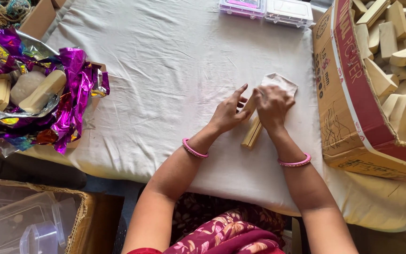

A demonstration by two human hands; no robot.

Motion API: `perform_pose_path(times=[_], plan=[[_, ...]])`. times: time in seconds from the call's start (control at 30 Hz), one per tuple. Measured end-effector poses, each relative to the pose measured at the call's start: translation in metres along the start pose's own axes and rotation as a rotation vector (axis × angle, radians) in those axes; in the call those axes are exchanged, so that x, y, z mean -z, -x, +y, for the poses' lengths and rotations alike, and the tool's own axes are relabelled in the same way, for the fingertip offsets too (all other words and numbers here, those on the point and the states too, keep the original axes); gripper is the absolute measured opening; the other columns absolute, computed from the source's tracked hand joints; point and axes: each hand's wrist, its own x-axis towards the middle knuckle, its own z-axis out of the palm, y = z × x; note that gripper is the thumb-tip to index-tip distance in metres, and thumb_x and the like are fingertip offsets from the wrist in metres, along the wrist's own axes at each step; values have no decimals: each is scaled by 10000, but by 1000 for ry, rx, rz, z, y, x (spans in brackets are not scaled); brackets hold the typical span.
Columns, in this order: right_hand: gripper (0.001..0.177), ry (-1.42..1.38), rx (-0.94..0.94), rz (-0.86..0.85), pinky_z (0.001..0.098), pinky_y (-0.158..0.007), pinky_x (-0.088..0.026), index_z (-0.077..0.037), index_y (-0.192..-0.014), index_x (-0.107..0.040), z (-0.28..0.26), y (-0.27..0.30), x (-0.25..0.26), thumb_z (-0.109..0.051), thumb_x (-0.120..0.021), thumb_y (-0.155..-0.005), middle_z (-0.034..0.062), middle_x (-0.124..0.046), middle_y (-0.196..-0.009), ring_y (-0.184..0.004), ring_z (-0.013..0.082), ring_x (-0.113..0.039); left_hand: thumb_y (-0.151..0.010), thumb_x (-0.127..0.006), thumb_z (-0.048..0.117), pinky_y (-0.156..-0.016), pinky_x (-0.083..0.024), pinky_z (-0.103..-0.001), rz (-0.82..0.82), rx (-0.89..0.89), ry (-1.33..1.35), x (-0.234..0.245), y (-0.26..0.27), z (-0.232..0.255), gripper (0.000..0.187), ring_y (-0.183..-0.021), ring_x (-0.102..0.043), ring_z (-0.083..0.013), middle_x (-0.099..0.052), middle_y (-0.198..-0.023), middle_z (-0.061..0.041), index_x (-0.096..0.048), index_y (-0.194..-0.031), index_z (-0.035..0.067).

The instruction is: Wrap a wooden block in decorative paper and place it into a plastic storage container.

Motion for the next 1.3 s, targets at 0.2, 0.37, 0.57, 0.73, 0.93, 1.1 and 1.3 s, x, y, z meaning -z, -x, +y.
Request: perform_pose_path(times=[0.2, 0.37, 0.57, 0.73, 0.93, 1.1, 1.3], plan=[[722, 405, 106, -394, 472, -838, -571, -48, -1358, -601, -42, -1, 32, -610, -628, -905, 228, -634, -1245, -1091, 342, -667, -891, -775, 353, -855, -620, -344, 99, 160, -160, 4, -4, -22, 705, -957, -763, -187, -758, -1144, -61, -516, -1520, 168], [741, 505, -57, -872, 457, -804, -599, -31, -1367, -531, -49, -15, 68, -638, -636, -956, 230, -704, -1091, -968, 344, -729, -762, -858, 507, -813, -590, -385, -55, 86, -385, 11, 6, 27, 817, -991, -705, -211, -704, -1109, -58, -535, -1437, 178], [626, 12, -424, -1070, 397, -717, -657, -69, -1347, -534, -28, -27, 70, -325, -784, -832, 198, -725, -1018, -856, 293, -776, -753, -768, 337, -859, -612, -371, -132, 60, -511, 0, 8, 11, 758, -962, -709, -229, -670, -1104, -79, -551, -1458, 162], [527, -764, -538, -792, 377, -764, -648, -30, -1289, -547, 12, -12, 25, -214, -781, -854, 125, -699, -1049, -947, 204, -723, -836, -687, 231, -892, -590, -406, 10, 110, -399, -9, 0, -10, 592, -965, -696, -277, -572, -1213, -142, -600, -1406, 96], [409, -1181, -529, -450, 392, -870, -662, -38, -1321, -453, -20, 6, 5, -109, -666, -979, 121, -642, -1130, -1015, 223, -723, -1002, -631, 301, -903, -612, -390, 71, 281, 293, 11, -2, 12, 362, -1117, -675, -281, -545, -1251, -154, -667, -1269, 60], [436, -1209, -511, -316, 437, -945, -638, -63, -1359, -442, -2, 11, 0, -182, -671, -1007, 147, -636, -1237, -1062, 259, -706, -841, -788, 65, -978, -565, -411, 162, -116, 100, 3, -4, 4, 406, -1161, -601, -337, -515, -1278, -167, -646, -1219, 23], [526, 406, 262, 127, 528, -957, -514, -192, -1299, -648, 34, -34, 1, -386, -796, -833, 217, -597, -1336, -1170, 443, -644, -749, -773, -7, -940, -589, -425, 82, -149, -314, 18, 2, 7, 404, -1120, -670, -379, -557, -1347, -158, -712, -1138, 80]])
